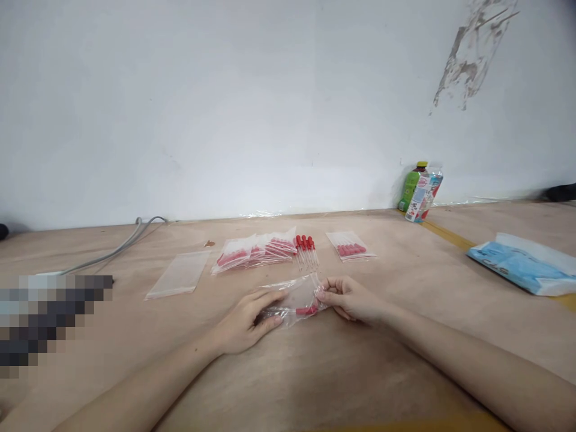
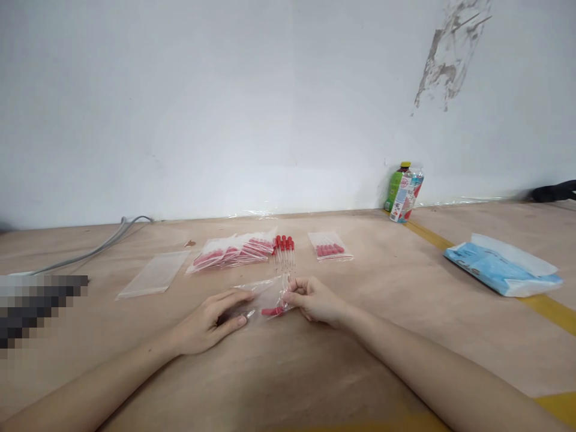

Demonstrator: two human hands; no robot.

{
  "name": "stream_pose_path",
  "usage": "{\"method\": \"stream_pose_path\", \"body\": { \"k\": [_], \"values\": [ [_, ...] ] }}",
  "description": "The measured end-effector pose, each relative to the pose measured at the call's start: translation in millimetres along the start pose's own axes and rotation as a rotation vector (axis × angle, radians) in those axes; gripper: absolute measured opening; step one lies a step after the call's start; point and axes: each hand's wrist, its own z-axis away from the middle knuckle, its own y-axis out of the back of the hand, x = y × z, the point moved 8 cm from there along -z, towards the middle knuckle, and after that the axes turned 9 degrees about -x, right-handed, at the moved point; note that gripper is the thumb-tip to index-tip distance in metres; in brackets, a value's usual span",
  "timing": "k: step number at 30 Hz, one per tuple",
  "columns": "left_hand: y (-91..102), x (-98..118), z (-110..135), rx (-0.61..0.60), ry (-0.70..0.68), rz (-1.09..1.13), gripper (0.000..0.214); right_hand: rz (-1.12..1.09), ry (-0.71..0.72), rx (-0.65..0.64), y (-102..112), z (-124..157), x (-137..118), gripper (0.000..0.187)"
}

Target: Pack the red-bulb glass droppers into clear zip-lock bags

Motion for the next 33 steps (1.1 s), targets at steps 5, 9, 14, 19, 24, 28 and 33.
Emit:
{"method": "stream_pose_path", "body": {
  "k": [5,9,14,19,24,28,33],
  "values": [
    [-1.6,0,0,-0.052,-0.006,0.057,0.029,-0.010,-0.100,0.068,18,-5,5,0.027],
    [-2.3,1,-2,-0.055,-0.048,0.082,0.024,0.489,-0.029,0.374,65,-18,-15,0.014],
    [-3.2,-2,-5,-0.139,-0.069,0.113,0.028,0.769,-0.010,0.656,99,-55,-38,0.013],
    [-7.1,-3,-2,-0.257,-0.088,0.042,0.033,0.716,-0.071,0.751,113,-95,-34,0.025],
    [-11.4,-4,1,-0.235,-0.092,-0.046,0.036,0.589,-0.122,0.788,122,-108,-23,0.015],
    [-10.9,-3,2,-0.212,-0.077,-0.056,0.042,0.434,-0.100,0.800,124,-104,-26,0.016],
    [-10.1,-1,0,-0.238,-0.087,-0.057,0.038,0.243,0.078,0.766,119,-66,-41,0.016]
  ]
}}
